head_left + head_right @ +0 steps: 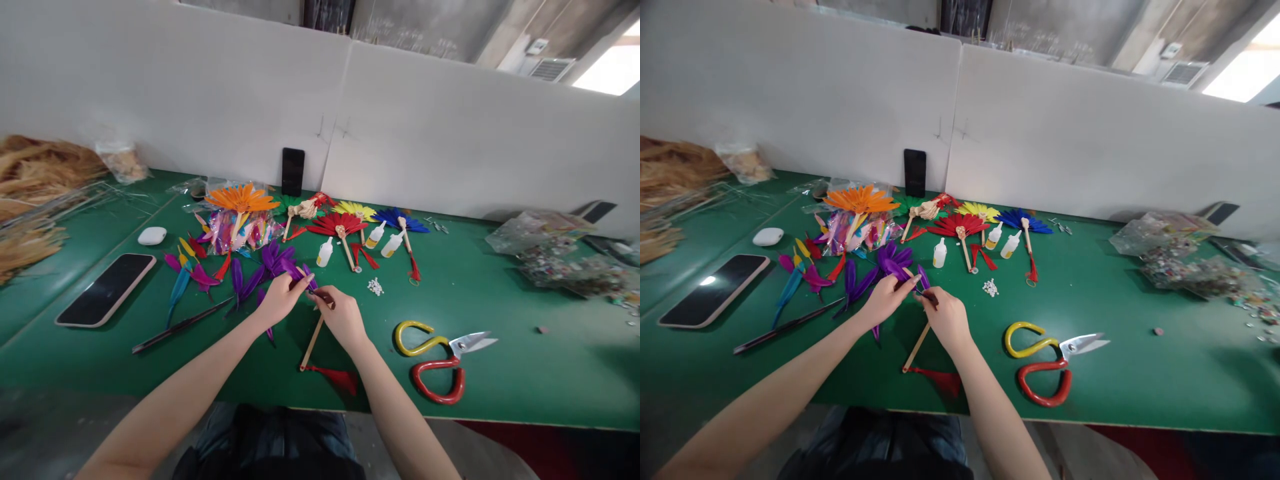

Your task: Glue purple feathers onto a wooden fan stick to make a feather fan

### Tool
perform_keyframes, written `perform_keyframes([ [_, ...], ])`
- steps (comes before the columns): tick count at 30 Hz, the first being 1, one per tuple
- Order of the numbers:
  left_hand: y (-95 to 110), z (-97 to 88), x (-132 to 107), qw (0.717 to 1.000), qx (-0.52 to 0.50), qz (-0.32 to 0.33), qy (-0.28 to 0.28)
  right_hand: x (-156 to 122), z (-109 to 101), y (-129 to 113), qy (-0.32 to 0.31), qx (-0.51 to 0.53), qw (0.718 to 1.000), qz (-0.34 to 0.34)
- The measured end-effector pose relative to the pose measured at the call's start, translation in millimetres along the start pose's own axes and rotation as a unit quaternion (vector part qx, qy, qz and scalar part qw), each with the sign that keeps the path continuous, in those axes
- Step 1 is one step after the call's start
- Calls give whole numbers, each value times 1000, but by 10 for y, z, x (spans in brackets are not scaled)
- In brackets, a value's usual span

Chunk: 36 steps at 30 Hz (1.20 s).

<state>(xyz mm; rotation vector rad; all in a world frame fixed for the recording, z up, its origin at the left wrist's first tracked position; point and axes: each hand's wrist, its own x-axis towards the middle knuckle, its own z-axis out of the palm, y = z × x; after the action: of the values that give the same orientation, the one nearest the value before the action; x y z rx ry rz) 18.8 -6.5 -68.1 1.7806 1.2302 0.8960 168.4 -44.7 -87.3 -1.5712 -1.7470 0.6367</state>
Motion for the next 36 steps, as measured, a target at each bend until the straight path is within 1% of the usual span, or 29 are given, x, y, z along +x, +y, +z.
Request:
perform_keyframes([
  [3,1,-5,4,1000,14,6,-8,1,-14,-13,-11,-17,1000,-1],
  [7,3,-9,4,999,26,22,-11,-2,-12,-8,0,13,1000,3],
  [10,2,-12,1,999,30,22,-8,-7,-2,13,0,54,999,7],
  [16,6,-17,-2,1000,14,25,-3,-13,-5,6,-21,125,992,10],
  [18,9,-17,-3,1000,11,24,-2,-13,-10,-12,-24,164,986,24],
  [21,11,-11,-7,1000,4,15,-6,-8,-13,-29,-9,229,972,57],
  [23,14,-5,-11,1000,-17,5,-11,1,-16,-26,9,258,963,76],
  [26,31,5,-17,997,-72,-20,-26,20,-29,-15,24,286,954,82],
  [29,58,22,-23,989,-123,-53,-61,34,-45,-15,28,314,946,75],
  [31,66,40,-27,980,-164,-72,-88,35,-44,-22,23,325,943,69],
  [33,53,65,-33,969,-205,-90,-102,31,-31,-28,9,329,942,61],
  [36,2,103,-36,964,-226,-98,-100,25,-8,-33,-2,336,940,61],
])
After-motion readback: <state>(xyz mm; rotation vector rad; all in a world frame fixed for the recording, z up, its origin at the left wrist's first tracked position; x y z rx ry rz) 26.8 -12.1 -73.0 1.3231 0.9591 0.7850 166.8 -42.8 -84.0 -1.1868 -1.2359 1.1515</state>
